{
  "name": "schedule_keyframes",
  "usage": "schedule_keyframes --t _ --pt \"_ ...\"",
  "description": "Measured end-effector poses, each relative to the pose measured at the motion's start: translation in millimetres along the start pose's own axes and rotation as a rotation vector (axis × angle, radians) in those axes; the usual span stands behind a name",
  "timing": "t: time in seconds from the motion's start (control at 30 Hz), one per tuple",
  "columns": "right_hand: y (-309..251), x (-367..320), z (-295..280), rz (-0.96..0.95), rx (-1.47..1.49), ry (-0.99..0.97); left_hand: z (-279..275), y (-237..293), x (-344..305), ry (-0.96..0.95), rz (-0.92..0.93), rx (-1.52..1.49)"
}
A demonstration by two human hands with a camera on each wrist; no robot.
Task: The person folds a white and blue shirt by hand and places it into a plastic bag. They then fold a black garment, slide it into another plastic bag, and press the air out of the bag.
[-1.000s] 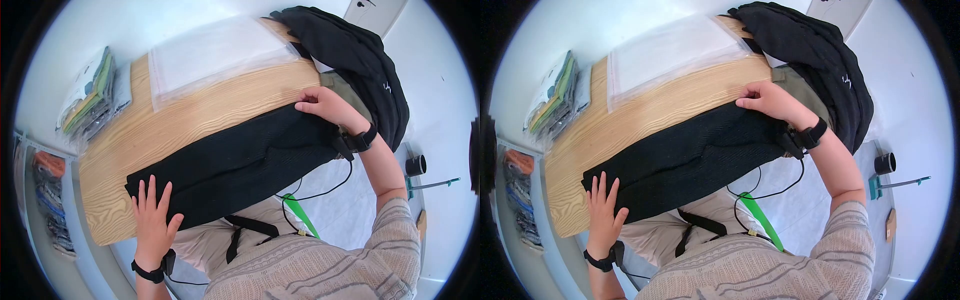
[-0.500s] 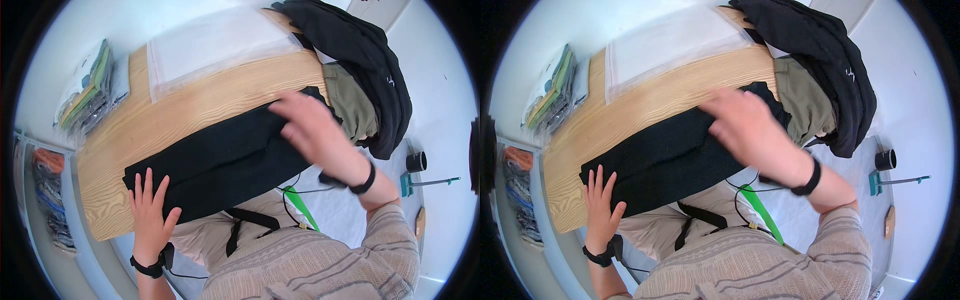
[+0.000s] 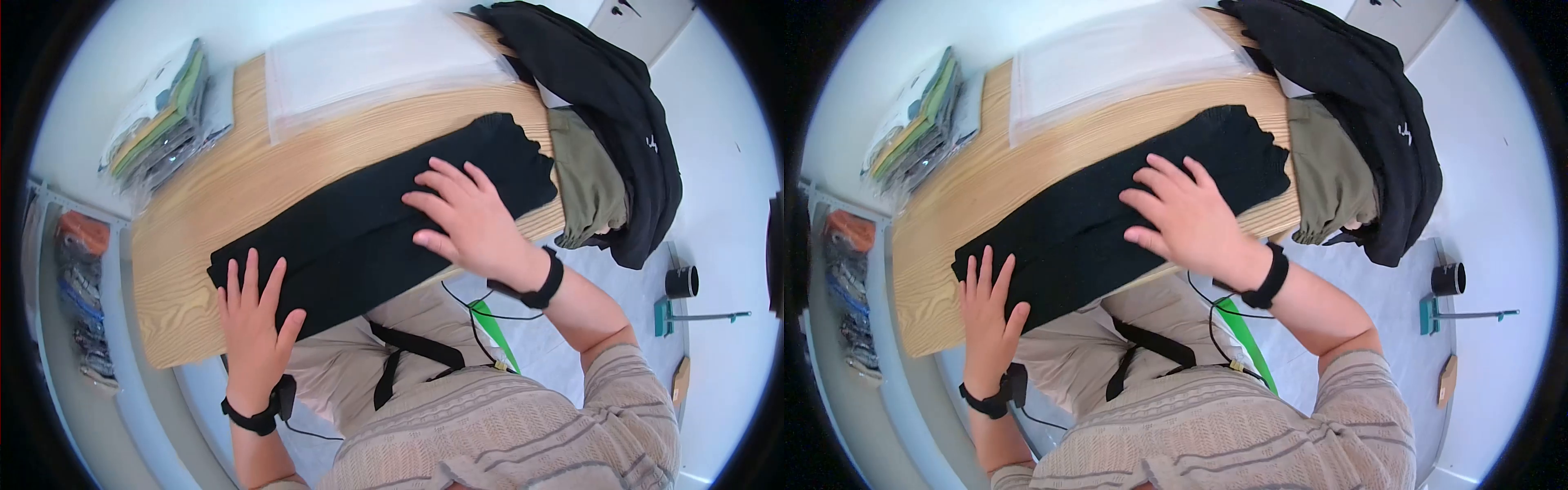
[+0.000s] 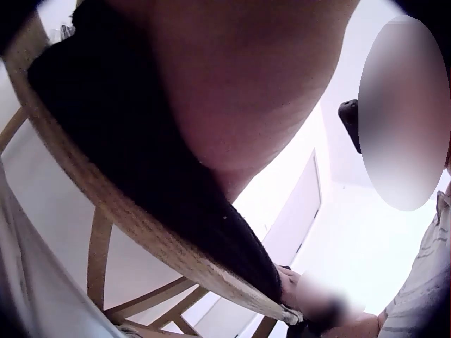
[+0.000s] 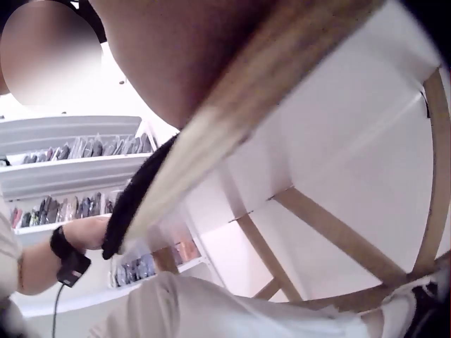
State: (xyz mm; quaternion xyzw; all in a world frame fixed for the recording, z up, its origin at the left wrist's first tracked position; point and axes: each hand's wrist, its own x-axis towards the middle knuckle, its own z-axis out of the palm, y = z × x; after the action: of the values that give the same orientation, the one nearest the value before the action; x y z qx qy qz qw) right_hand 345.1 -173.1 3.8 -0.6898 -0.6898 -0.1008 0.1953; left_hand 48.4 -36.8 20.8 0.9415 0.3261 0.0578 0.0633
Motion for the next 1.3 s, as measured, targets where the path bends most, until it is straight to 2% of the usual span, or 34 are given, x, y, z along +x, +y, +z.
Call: schedule_keyframes --t 0.13,0.17,0.2,0.23,0.27,0.33,0.37,0.4,0.47,0.5,0.57,0.6,0.67,0.7,0.73,0.8,1.0,1.2,1.3 --pt "-1.1 11.1 7.2 -0.009 -0.018 0.023 7.7 -3.2 -5.0 0.079 -0.046 -0.006" --pt "-2.5 10.9 6.9 0.006 -0.052 0.026 12.2 -6.8 -8.0 0.127 -0.047 -0.088" --pt "-6.9 9.2 2.7 0.035 -0.088 -0.003 14.6 -9.2 -12.4 0.177 -0.049 -0.169" --pt "-16.1 6.3 -1.9 0.088 -0.131 -0.004 15.0 -6.5 -19.1 0.281 -0.063 -0.118" --pt "-26.4 4.8 -6.8 0.14 -0.174 -0.004 18.4 -8.2 -28.8 0.288 -0.09 -0.105" --pt "-47.7 10.0 -13.9 0.161 -0.142 -0.046 32.8 -13.2 -54.8 0.699 -0.286 -0.47" --pt "-59.5 14.7 -13.7 0.149 -0.071 -0.025 43.7 -16.7 -66.1 0.864 -0.368 -0.438" --pt "-69.7 19.6 -10.6 0.138 -0.003 -0.004 51.7 -19.6 -78.7 0.862 -0.38 -0.418" --pt "-80.4 25.7 10.1 0.111 0.027 0.038 61.1 -23.1 -98.2 0.759 -0.655 -0.735" --pt "-83.3 27.3 21.6 0.097 -0.003 0.012 61.9 -20.8 -99.1 0.769 -0.667 -0.721" --pt "-89.5 30.8 30.2 0.076 -0.057 0.012 64.0 -11.6 -94.6 0.617 -0.716 -1.009" --pt "-90.2 29.9 30.3 0.063 -0.044 0.01 65.1 -10.3 -94.5 0.625 -0.731 -0.999" --pt "-89.2 23.4 25.6 0.047 -0.023 -0.012 67.2 -8.2 -93.4 0.557 -0.847 -1.287" --pt "-90.6 19.7 21.9 0.039 -0.021 -0.038 61.8 -5.7 -88.6 0.539 -0.775 -1.464" --pt "-91.7 15.8 18.2 0.03 -0.015 -0.041 63.0 -8.3 -88.3 0.547 -0.784 -1.462" --pt "-93.8 6.7 12.3 0.015 -0.005 -0.086 64.6 -11.9 -87.0 0.524 -0.629 -1.736" --pt "-97.2 -4.5 9.2 0.023 -0.002 -0.084 37.9 17.3 -66.9 0.448 -0.843 -1.79" --pt "-94.2 -2.4 16.4 0.004 0.091 0.034 20.9 23.4 -58.2 0.538 -0.804 -1.586" --pt "-94.0 6.7 21.0 -0.003 0.107 0.027 8.7 13.1 -46.3 0.61 -0.805 -1.526"
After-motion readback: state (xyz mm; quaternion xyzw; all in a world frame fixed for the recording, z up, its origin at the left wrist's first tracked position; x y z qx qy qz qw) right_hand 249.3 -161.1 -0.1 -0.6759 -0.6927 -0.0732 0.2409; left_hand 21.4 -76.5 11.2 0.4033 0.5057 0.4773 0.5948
